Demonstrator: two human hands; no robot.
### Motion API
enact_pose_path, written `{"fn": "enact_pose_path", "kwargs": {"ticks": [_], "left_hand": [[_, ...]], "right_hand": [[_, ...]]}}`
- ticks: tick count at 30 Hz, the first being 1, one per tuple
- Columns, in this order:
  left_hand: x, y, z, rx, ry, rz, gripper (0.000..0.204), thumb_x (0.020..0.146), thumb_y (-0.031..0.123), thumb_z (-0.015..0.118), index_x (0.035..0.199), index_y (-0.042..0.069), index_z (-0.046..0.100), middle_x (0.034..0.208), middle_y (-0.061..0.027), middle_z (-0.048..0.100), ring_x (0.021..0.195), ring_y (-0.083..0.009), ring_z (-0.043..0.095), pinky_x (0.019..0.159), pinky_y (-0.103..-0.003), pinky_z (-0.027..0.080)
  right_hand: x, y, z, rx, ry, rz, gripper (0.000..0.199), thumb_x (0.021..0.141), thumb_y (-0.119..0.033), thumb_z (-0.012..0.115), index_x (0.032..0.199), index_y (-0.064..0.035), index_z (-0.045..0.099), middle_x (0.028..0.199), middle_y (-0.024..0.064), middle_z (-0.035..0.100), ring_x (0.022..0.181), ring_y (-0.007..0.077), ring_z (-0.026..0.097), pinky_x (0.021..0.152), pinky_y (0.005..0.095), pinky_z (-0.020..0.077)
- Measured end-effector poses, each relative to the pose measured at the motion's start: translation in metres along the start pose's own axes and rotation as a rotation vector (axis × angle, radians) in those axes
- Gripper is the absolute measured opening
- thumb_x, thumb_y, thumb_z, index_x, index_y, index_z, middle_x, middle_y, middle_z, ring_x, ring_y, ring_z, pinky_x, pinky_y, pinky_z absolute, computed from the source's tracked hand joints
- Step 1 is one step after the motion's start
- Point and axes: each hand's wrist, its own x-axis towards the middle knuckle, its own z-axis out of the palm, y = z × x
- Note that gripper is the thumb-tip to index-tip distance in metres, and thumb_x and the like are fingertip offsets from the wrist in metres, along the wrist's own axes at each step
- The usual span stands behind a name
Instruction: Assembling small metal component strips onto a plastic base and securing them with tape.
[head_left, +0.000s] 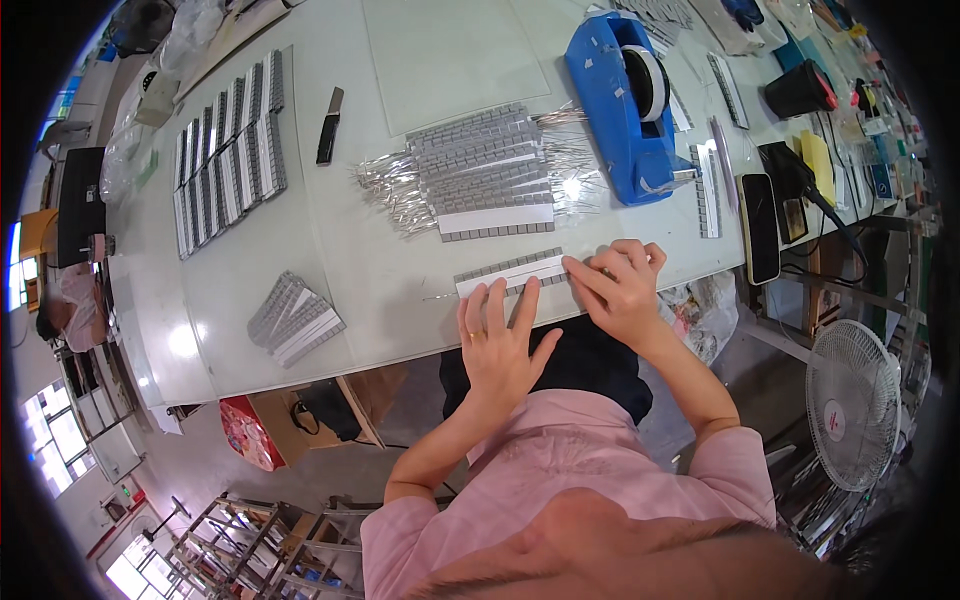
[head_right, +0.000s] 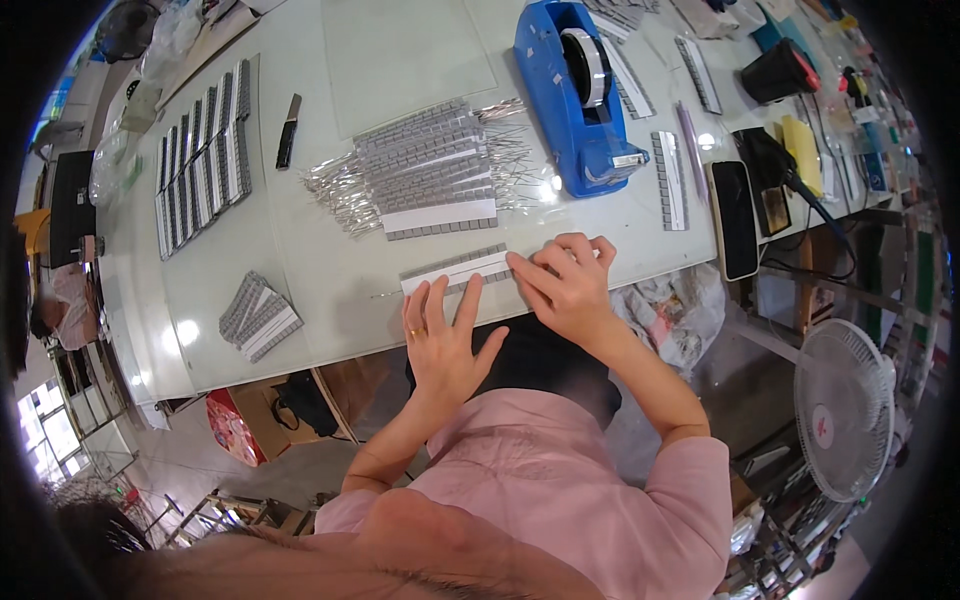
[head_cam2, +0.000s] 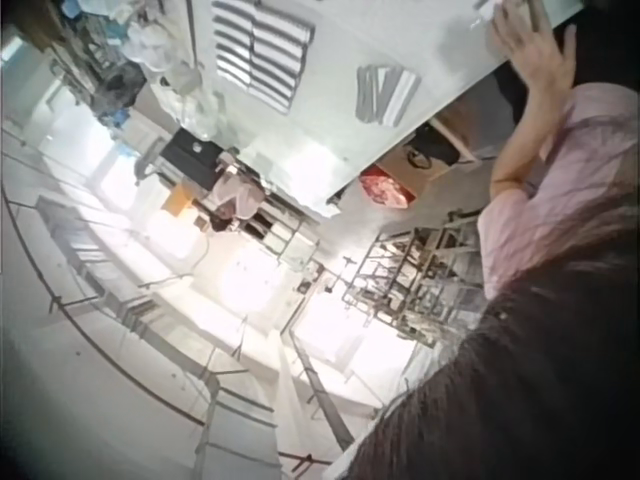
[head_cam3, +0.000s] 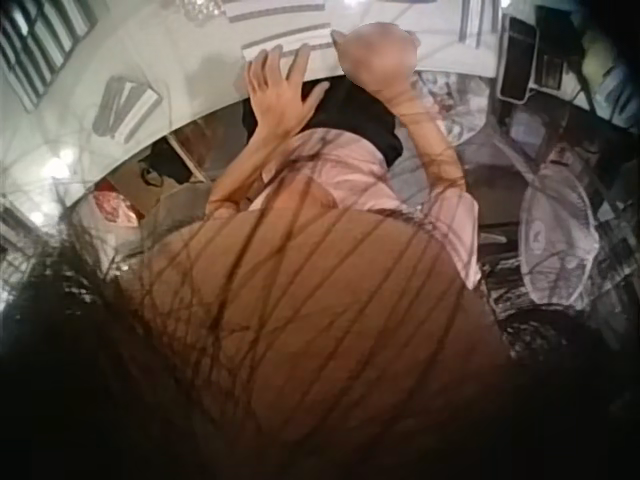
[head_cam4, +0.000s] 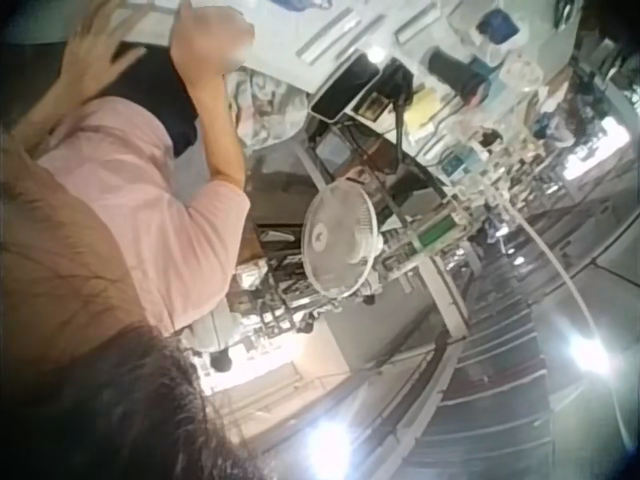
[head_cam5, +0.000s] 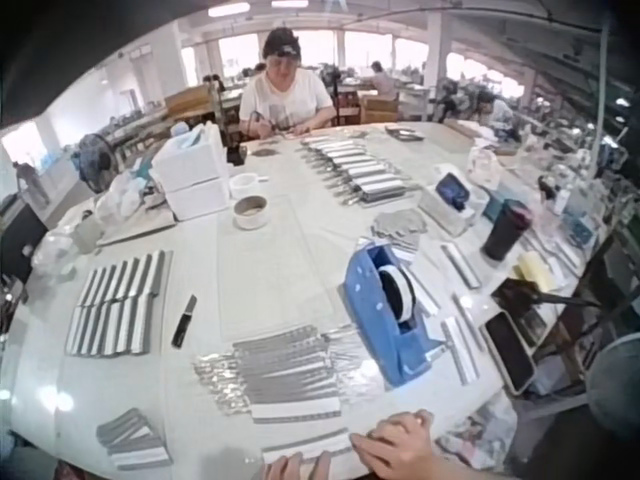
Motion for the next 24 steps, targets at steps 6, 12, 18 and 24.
{"fn": "enact_pose_path", "kwargs": {"ticks": [6, 12, 18, 24], "left_hand": [[0.0, -0.001, 0.001, -0.035, -0.003, -0.012, 0.072, 0.08, 0.05, 0.076, 0.142, 0.019, 0.056, 0.139, -0.0166, 0.042, 0.131, -0.0402, 0.035, 0.11, -0.056, 0.033], [0.004, 0.002, 0.001, 0.056, 0.011, -0.009, 0.074, 0.079, 0.05, 0.077, 0.142, 0.019, 0.055, 0.137, -0.0152, 0.043, 0.129, -0.0381, 0.036, 0.11, -0.053, 0.034], [0.003, -0.002, 0.002, 0.052, 0.01, -0.039, 0.07, 0.08, 0.046, 0.076, 0.141, 0.017, 0.056, 0.137, -0.0153, 0.043, 0.129, -0.0383, 0.037, 0.111, -0.054, 0.034], [0.001, -0.007, 0.005, -0.086, -0.016, -0.011, 0.064, 0.082, 0.039, 0.074, 0.134, 0.005, 0.059, 0.133, -0.0195, 0.052, 0.128, -0.0451, 0.043, 0.107, -0.058, 0.035]], "right_hand": [[-0.003, -0.008, -0.001, -0.129, -0.033, -0.096, 0.033, 0.077, -0.021, 0.077, 0.111, -0.0182, 0.076, 0.087, -0.0058, 0.058, 0.089, 0.0175, 0.056, 0.084, 0.0407, 0.0293], [-0.003, -0.016, -0.001, -0.209, -0.07, -0.074, 0.034, 0.079, -0.02, 0.075, 0.113, -0.016, 0.075, 0.088, -0.0043, 0.059, 0.09, 0.0183, 0.057, 0.085, 0.0411, 0.0303], [0.031, -0.016, -0.002, 0.15, -0.034, 0.146, 0.018, 0.079, -0.014, 0.075, 0.097, -0.0105, 0.071, 0.08, 0.0023, 0.059, 0.084, 0.0245, 0.056, 0.073, 0.0392, 0.0371], [0.088, -0.086, 0.024, 0.542, -0.532, 0.245, 0.029, 0.088, -0.034, 0.071, 0.092, -0.006, 0.064, 0.068, 0.0107, 0.066, 0.069, 0.0288, 0.069, 0.064, 0.0405, 0.0535]]}}
